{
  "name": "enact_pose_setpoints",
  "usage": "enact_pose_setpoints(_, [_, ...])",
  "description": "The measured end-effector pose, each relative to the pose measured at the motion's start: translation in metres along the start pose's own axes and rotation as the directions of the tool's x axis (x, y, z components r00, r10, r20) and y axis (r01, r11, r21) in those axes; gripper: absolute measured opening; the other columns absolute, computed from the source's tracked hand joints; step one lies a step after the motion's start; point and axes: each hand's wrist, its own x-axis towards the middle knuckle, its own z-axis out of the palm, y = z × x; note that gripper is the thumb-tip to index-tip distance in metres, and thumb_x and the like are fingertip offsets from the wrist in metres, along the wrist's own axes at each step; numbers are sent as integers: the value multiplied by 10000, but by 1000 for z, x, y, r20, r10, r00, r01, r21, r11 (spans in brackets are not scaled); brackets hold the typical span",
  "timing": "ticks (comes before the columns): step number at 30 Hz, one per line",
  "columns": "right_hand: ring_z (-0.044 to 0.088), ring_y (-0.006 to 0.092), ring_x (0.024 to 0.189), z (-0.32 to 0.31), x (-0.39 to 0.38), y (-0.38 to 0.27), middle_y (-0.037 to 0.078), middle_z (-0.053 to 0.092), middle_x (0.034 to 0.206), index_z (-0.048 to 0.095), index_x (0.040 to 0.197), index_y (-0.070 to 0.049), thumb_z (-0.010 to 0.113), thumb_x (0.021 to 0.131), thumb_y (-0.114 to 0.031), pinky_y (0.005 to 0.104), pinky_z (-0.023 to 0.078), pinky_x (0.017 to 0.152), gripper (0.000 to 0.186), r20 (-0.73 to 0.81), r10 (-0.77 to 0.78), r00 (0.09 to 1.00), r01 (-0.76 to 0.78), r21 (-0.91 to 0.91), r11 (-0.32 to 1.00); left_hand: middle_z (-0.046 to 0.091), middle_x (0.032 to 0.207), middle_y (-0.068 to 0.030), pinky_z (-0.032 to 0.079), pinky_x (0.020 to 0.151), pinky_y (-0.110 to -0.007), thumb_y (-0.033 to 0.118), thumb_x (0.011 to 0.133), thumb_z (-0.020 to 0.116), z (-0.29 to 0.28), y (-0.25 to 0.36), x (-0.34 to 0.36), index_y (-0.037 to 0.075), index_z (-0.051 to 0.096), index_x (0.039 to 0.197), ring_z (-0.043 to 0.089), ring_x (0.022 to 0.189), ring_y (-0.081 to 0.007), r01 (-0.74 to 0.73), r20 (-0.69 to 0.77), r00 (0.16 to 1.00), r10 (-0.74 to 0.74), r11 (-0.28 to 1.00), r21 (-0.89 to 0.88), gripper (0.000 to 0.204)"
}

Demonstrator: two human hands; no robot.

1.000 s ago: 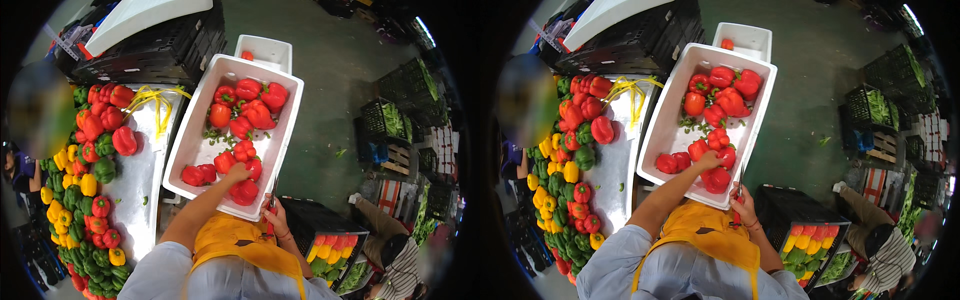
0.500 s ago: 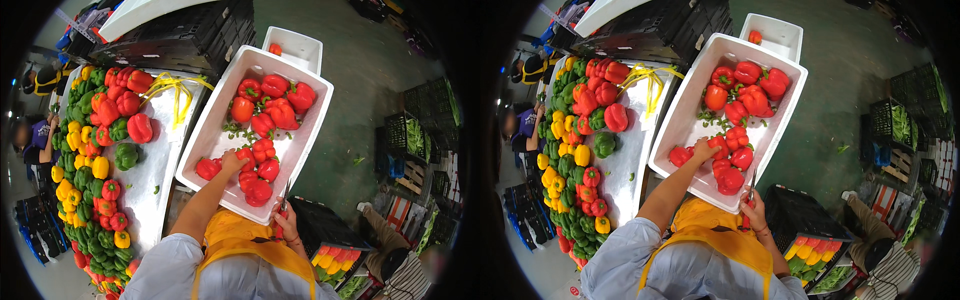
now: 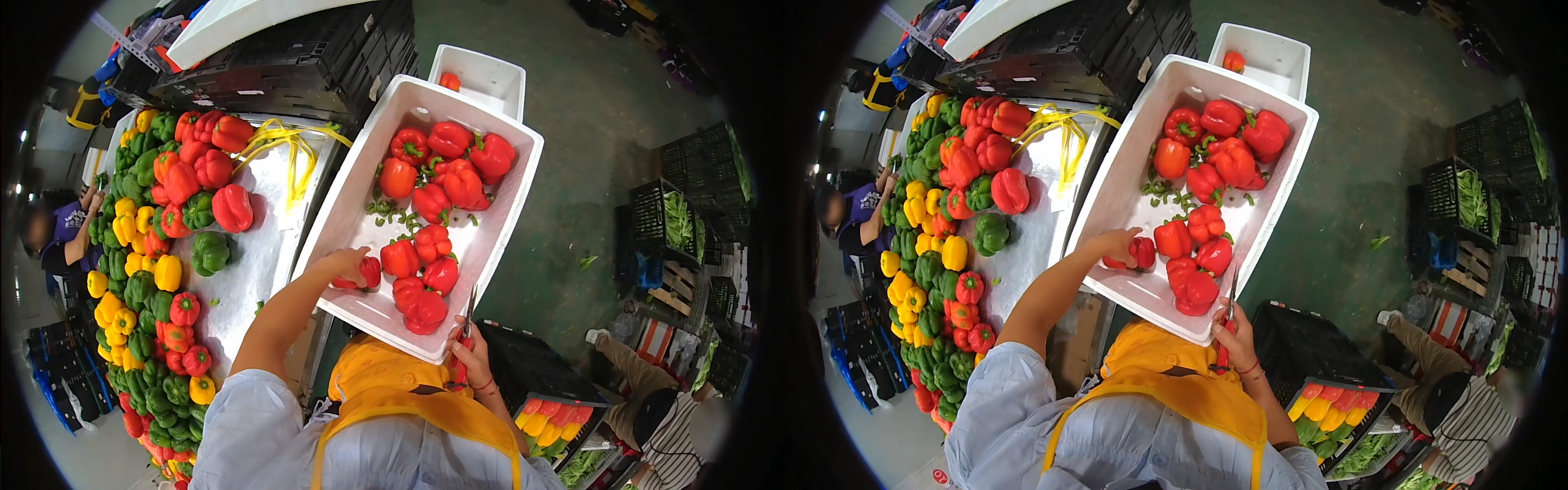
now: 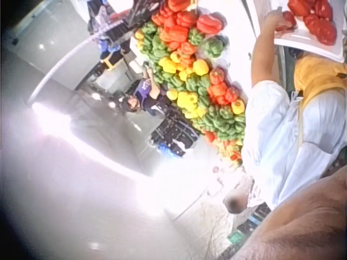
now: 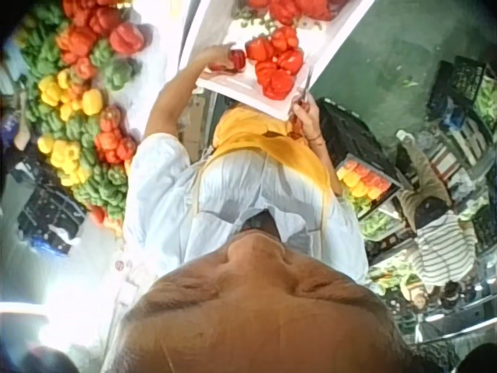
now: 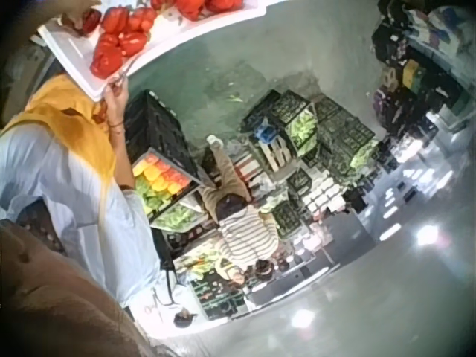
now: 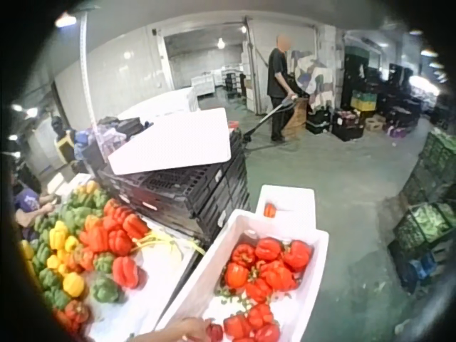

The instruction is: The person trims the stems off red bell peppers using a pair of shears. They pick up peppers from a white bin, cut the stems, and place the trimmed peppers onto a large metal table alongside other peppers.

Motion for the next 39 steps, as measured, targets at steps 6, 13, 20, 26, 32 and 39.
enact_pose_setpoints(6, [473,77,806,11,15,-7,21,467,910,359,1254,44,572,774,7,202,404,740,527,71,-118,990,131,-228,965,522,1188,-115,457,873,-423,381,827,560,-35,3,-49,94,441,1241,529,1069,-248,-185,-190,962,196,-44,-982,517])
enact_pose_setpoints(13, [487,83,787,45,25,-36,35,485,920,362,1248,46,605,773,-45,221,412,747,541,250,-94,964,179,-341,923,429,1290,-163,438,888,-462,603,810,396,-2,63,-85,73,401,1273,433,1167,-369,-209,-448,892,57,-828,-521,703])
enact_pose_setpoints(20, [538,236,961,66,39,-16,151,524,1048,388,1223,53,654,730,-193,304,418,846,612,369,-205,907,401,-603,690,455,1253,-158,460,859,-414,528,837,392,2,85,-107,78,412,1259,485,1093,-340,-305,-542,839,-56,-872,-383,618])
enact_pose_setpoints(26, [559,243,874,87,45,-27,147,531,1002,417,1193,37,666,698,-203,318,444,773,604,362,-337,869,494,-668,556,507,1196,-148,494,792,-402,451,877,347,1,89,-123,79,435,1232,539,1021,-319,-349,-567,819,-89,-861,-370,522])
enact_pose_setpoints(32, [557,284,873,97,44,-37,157,538,959,430,1167,24,653,687,-157,342,438,782,559,340,-354,871,480,-741,469,495,1211,-134,499,790,-403,504,888,306,8,93,-124,89,419,1241,529,1036,-296,-285,-576,817,-38,-894,-346,556])
enact_pose_setpoints(39, [562,288,757,102,47,-33,142,536,878,449,1154,-9,647,666,-157,360,455,667,547,292,-451,844,492,-756,431,428,1275,-142,480,849,-453,607,831,365,19,96,-118,98,363,1288,474,1118,-308,-301,-556,831,-39,-870,-390,684])
